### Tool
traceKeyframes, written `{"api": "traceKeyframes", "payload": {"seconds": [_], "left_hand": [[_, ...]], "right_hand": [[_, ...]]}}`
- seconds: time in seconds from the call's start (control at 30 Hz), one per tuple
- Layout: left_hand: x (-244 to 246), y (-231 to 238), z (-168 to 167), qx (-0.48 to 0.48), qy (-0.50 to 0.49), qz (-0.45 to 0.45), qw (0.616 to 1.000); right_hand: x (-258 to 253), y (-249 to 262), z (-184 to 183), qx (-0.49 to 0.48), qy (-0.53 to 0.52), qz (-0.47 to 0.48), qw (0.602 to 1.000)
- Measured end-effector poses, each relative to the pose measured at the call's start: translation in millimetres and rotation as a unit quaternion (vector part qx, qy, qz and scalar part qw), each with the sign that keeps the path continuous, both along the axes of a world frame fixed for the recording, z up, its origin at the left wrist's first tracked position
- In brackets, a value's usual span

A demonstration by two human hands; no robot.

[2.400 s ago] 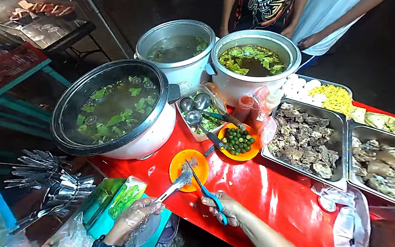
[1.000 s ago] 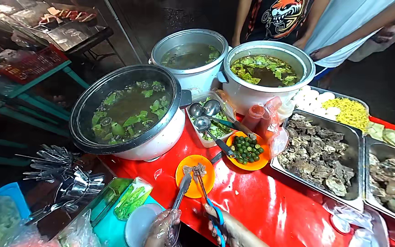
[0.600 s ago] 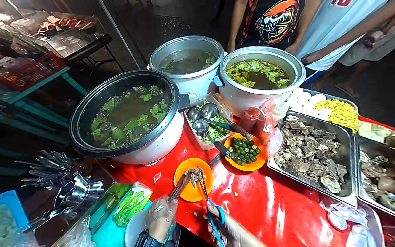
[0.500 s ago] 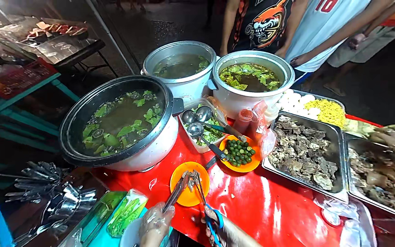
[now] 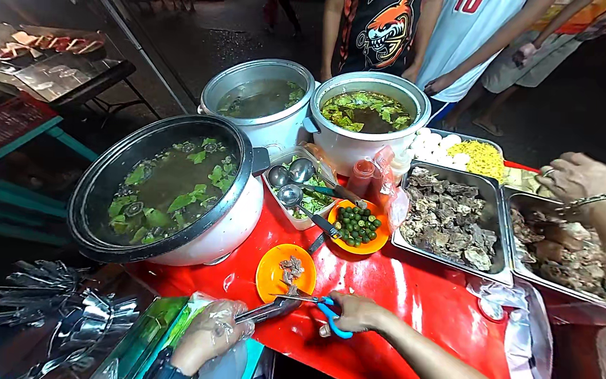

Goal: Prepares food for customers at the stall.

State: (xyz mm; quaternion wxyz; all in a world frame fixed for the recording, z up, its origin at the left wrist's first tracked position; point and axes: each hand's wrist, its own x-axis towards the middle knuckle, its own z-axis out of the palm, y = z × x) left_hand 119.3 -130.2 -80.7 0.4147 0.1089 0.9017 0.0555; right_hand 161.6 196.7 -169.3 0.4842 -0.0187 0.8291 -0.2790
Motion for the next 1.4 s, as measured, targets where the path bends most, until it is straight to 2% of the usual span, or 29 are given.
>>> {"api": "traceKeyframes", "payload": {"seconds": [0.13,0.23,0.3,0.43,0.53,0.63,0.73,0.83,0.87,0.93,1.07,1.17,1.27,1.4], "left_hand": [[-6,15,4,-0.034,0.013,-0.002,0.999],[-5,23,6,-0.059,0.017,-0.005,0.998],[-6,25,7,-0.069,0.019,-0.004,0.997],[-14,18,15,-0.087,0.044,0.027,0.995],[-24,27,19,-0.105,0.085,0.062,0.989],[-39,43,4,-0.114,0.096,0.051,0.988],[-47,46,-6,-0.119,0.101,0.023,0.987],[-41,41,3,-0.122,0.103,0.000,0.987],[-38,40,8,-0.121,0.103,-0.007,0.987],[-32,39,18,-0.123,0.104,-0.017,0.987],[-25,34,22,-0.134,0.102,-0.013,0.986],[-26,27,21,-0.138,0.103,0.008,0.985],[-24,20,20,-0.140,0.109,0.020,0.984],[-19,22,26,-0.141,0.093,0.009,0.986]], "right_hand": [[-7,-6,9,0.053,0.011,0.011,0.998],[-8,-8,9,0.050,0.040,-0.001,0.998],[-7,-8,3,0.024,0.032,-0.036,0.999],[10,3,-15,-0.087,-0.041,-0.177,0.979],[29,5,-12,-0.202,-0.163,-0.277,0.925],[46,-5,-12,-0.289,-0.268,-0.351,0.849],[50,-19,-18,-0.345,-0.323,-0.403,0.783],[45,-30,-22,-0.383,-0.377,-0.434,0.723],[40,-34,-23,-0.387,-0.381,-0.440,0.715],[29,-43,-25,-0.376,-0.370,-0.450,0.720],[19,-58,-23,-0.318,-0.268,-0.464,0.782],[27,-63,-20,-0.285,-0.219,-0.458,0.813],[41,-59,-20,-0.288,-0.224,-0.429,0.826],[48,-62,-16,-0.285,-0.285,-0.386,0.830]]}}
